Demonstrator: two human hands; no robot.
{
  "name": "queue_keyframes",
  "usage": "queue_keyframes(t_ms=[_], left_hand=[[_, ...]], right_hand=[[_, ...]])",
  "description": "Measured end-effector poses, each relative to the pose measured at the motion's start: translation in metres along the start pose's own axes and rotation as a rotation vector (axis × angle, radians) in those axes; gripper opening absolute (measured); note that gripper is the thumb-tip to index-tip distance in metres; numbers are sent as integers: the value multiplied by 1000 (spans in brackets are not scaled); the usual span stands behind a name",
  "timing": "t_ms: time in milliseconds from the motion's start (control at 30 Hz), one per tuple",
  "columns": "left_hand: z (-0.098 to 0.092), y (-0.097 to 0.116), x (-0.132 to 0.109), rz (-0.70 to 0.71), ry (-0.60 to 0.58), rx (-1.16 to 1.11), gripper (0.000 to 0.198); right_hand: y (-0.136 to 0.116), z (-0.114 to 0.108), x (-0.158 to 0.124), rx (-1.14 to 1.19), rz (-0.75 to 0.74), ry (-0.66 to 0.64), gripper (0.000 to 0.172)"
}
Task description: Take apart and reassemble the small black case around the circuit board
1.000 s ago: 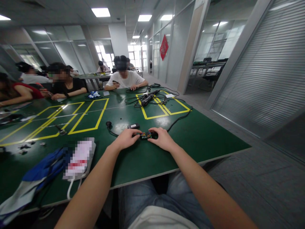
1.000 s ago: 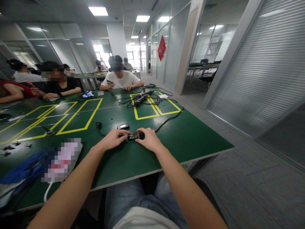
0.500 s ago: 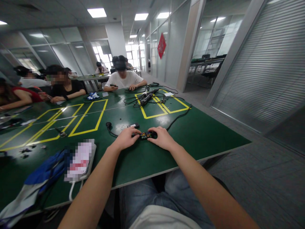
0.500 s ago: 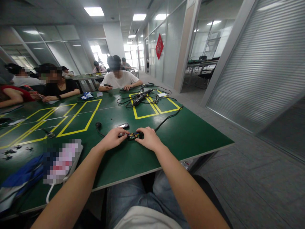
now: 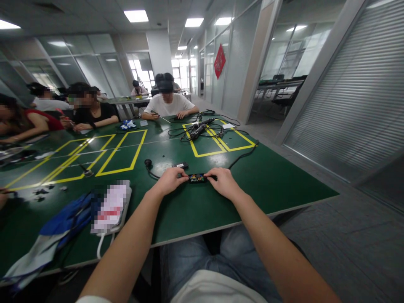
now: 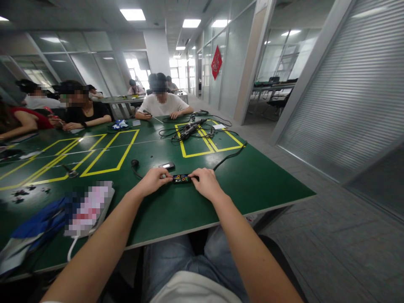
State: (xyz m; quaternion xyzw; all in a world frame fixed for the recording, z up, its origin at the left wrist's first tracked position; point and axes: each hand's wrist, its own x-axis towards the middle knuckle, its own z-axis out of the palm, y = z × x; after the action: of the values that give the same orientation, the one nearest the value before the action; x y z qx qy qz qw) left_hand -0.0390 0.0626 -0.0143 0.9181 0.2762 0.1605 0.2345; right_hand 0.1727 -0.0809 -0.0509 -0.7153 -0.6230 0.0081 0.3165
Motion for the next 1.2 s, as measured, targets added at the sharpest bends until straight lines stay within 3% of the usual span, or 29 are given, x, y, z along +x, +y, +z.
queue_keyframes(t_ms=[533, 633, 733, 800, 933, 1100, 1200], left_hand=[[-1, 0, 4, 88, -23, 165, 13], [3, -4, 3, 78, 79, 161, 15], [6, -9, 3, -50, 279, 186, 21], [8, -13, 3, -131, 351, 193, 31], [9, -15, 5, -222, 301, 216, 55], [10, -11, 8, -272, 281, 266, 38], [10, -6, 8, -126, 379, 206, 37]], right_hand=[[5, 2, 1, -19, 1, -5, 23], [2, 4, 0, -16, -13, 22, 22], [-1, 5, -1, -38, -18, 31, 22], [-3, 5, -2, -43, -8, 17, 27], [-7, 3, -3, 11, 25, 8, 43], [-8, 3, -3, 70, 57, 22, 52], [-7, 3, -2, 84, 69, 24, 55]])
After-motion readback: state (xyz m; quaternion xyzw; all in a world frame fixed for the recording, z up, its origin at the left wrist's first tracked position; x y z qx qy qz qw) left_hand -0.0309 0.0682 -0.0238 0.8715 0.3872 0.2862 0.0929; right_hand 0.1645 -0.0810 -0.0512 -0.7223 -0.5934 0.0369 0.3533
